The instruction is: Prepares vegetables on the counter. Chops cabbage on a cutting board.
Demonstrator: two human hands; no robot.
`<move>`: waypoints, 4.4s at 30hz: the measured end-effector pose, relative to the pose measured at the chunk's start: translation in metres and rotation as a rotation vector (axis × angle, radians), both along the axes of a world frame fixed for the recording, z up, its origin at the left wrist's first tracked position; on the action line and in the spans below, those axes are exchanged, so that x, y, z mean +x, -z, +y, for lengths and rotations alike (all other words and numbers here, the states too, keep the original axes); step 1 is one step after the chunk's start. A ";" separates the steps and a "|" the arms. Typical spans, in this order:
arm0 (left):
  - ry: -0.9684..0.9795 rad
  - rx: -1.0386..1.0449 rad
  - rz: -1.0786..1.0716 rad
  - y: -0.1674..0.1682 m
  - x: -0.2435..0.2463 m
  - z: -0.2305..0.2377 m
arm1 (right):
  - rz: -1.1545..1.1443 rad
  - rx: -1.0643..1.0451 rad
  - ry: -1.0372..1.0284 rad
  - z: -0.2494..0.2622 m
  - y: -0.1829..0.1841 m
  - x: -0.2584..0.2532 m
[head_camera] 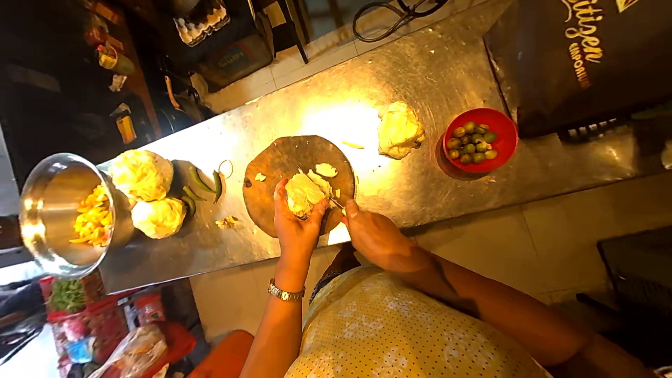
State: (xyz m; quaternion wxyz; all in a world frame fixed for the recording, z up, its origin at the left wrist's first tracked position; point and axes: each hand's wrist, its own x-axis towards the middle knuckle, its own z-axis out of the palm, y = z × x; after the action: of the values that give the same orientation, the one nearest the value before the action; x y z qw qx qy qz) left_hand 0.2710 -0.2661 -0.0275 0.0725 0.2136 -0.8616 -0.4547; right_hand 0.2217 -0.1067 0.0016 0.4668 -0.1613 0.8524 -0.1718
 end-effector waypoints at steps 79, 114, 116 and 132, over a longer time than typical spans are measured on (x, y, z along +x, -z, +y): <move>0.051 0.103 -0.066 -0.010 0.025 -0.023 | 0.035 0.159 -0.143 0.005 -0.047 0.017; 0.054 0.473 -0.139 -0.004 0.061 -0.078 | -0.115 -0.056 0.041 0.001 0.014 -0.018; 0.037 0.497 -0.156 -0.009 0.063 -0.081 | -0.086 -0.027 0.022 -0.001 0.013 -0.014; -0.049 0.098 -0.121 -0.002 0.028 -0.031 | 0.003 0.112 -0.135 0.002 -0.030 0.000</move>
State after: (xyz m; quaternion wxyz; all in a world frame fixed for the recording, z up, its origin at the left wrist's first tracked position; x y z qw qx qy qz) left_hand 0.2994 -0.2967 -0.0255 0.0208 0.2648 -0.8356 -0.4808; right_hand 0.2214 -0.1045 0.0316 0.4844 -0.1924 0.8485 -0.0919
